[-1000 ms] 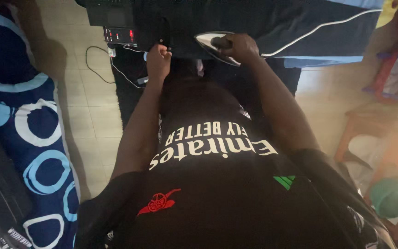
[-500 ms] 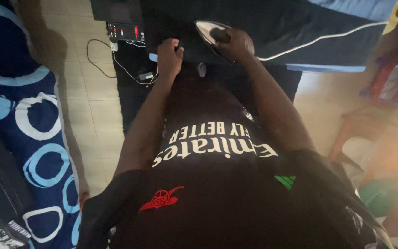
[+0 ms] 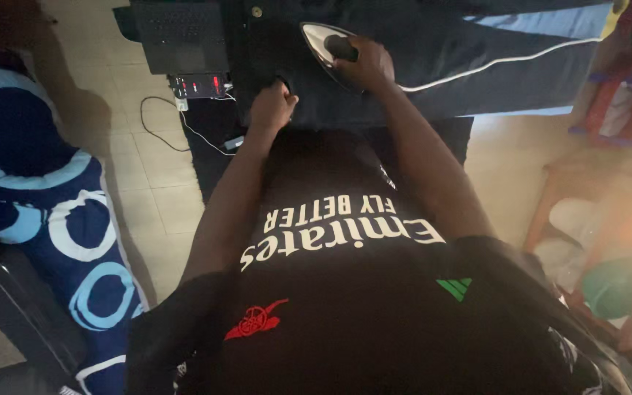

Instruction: The person is ironing a pair of black pants by hand using an electric iron on a flat surface, moving the iron across different sections of the fabric and adjusting the garment's position between strokes.

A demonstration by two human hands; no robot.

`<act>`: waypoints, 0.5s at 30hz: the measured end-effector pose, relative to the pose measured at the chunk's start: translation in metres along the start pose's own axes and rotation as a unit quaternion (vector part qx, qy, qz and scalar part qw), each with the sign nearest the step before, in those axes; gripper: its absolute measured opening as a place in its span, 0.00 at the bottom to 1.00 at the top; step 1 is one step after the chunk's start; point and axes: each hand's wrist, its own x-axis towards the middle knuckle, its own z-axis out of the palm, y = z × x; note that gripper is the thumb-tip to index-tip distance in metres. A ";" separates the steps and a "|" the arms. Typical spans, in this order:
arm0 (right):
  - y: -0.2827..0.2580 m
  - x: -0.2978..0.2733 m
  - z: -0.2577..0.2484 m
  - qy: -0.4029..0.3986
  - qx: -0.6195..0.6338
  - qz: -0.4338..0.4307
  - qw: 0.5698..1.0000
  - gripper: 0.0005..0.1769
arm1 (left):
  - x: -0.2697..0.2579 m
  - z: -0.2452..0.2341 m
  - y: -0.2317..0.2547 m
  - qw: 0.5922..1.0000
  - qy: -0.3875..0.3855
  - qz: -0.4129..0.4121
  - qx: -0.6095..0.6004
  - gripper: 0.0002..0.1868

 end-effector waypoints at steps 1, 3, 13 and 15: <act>-0.003 -0.002 -0.002 -0.034 0.000 0.012 0.999 0.34 | 0.000 -0.003 0.001 1.000 -0.006 0.001 0.010 0.17; -0.005 0.000 -0.006 -0.102 0.002 0.035 0.994 0.33 | 0.001 -0.004 0.003 0.999 -0.017 0.004 0.030 0.16; -0.017 0.013 -0.004 -0.079 -0.005 -0.022 0.997 0.33 | 0.000 -0.007 -0.003 0.999 -0.021 0.013 -0.034 0.15; -0.024 0.023 -0.019 -0.151 -0.027 0.028 0.988 0.35 | 0.003 -0.007 -0.005 0.999 -0.012 0.020 -0.050 0.15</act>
